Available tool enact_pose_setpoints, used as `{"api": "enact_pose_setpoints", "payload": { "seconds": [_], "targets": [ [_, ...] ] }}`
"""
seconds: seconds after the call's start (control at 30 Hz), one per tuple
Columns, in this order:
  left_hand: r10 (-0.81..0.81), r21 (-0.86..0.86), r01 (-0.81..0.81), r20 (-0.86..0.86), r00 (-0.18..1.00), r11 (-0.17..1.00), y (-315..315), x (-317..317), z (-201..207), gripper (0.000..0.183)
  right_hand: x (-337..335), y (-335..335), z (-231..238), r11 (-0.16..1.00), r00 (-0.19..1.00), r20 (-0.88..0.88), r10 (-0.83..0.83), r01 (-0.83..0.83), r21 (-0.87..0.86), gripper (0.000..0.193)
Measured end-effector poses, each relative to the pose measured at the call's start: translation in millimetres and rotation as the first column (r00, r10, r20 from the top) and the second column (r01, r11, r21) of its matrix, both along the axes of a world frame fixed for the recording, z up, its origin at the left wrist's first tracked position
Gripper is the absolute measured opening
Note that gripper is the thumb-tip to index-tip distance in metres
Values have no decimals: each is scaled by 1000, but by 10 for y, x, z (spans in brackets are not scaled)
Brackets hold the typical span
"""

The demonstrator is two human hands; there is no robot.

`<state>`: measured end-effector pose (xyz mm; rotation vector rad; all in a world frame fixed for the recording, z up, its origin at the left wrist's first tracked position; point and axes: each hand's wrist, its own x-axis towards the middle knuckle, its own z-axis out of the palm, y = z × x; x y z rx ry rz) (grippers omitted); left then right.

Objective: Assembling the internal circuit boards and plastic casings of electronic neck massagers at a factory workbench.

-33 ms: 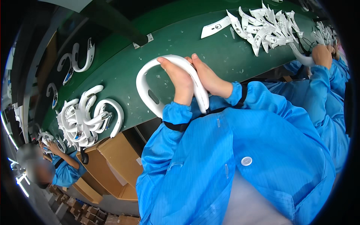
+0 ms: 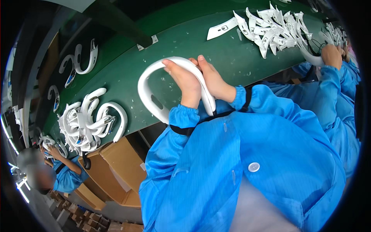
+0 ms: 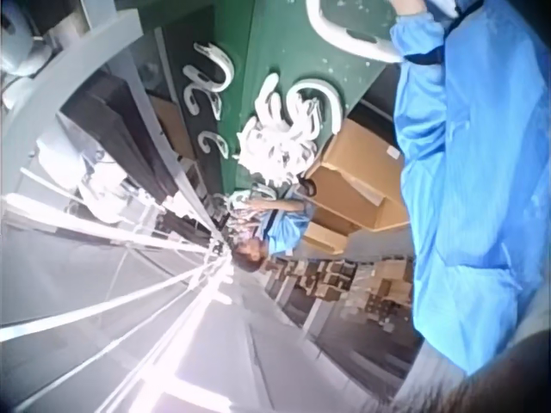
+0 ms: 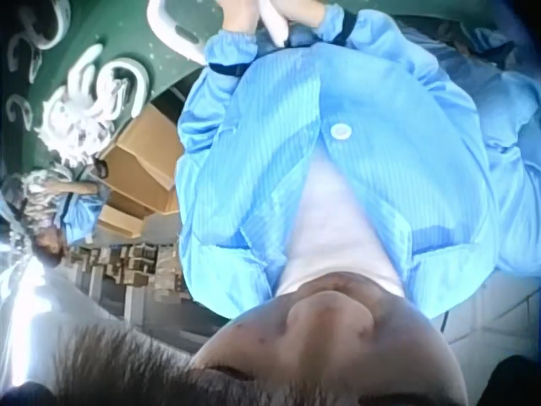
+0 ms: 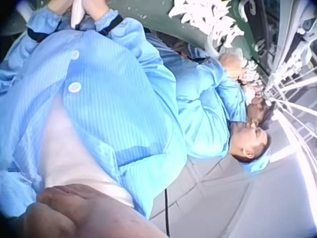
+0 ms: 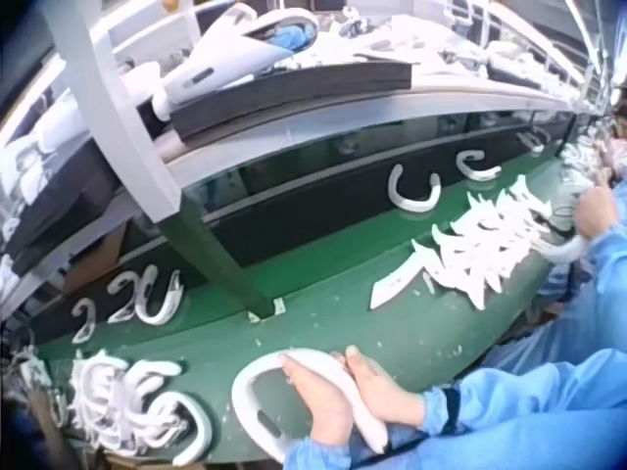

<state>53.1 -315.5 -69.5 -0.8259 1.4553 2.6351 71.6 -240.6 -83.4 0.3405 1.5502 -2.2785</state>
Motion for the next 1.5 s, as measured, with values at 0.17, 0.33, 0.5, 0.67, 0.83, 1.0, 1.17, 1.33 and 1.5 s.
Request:
{"api": "enact_pose_setpoints", "payload": {
  "seconds": [0.17, 0.33, 0.5, 0.67, 0.83, 1.0, 1.17, 1.33, 1.5],
  "targets": [
    [116, -87, -119, -43, 992, 989, 63, -17, 74, 58, -14, 32, -87, 985, 977, -214, 2, 35, 166, 42],
    [41, 102, -47, 60, 997, 994, -66, -47, 33, 60, 65, 12, 51, 998, 996, 77, -39, 43, -52, 40],
    [-101, 151, 115, -100, 990, 982, -271, -37, -20, 61, 10, 8, 174, 994, 998, 26, 60, -62, 86, 39],
    [60, -192, -121, -295, 954, 974, 55, 225, -57, 56, -44, 28, 261, 996, 992, 123, 6, 5, -93, 41],
    [-8, -396, -112, -289, 957, 912, -39, 212, 125, 44, -29, -71, 194, 995, 993, -64, -104, 104, 7, 40],
    [-28, -481, -76, -205, 978, 873, -236, 221, 76, 49, -59, -230, 273, 997, 999, 41, -24, 28, -79, 40],
    [72, -400, -104, -94, 993, 910, -352, 192, 54, 56, -134, -233, 219, 975, 971, 211, 110, -64, -214, 44],
    [-64, -211, 42, -96, 993, 976, -599, 505, -65, 56, -175, -154, 258, 967, 960, 242, 139, -78, -244, 42],
    [-161, -167, 167, 52, 986, 972, -769, 703, -46, 44, -270, 72, 57, 958, 943, 287, 167, -86, -274, 39]
  ]
}}
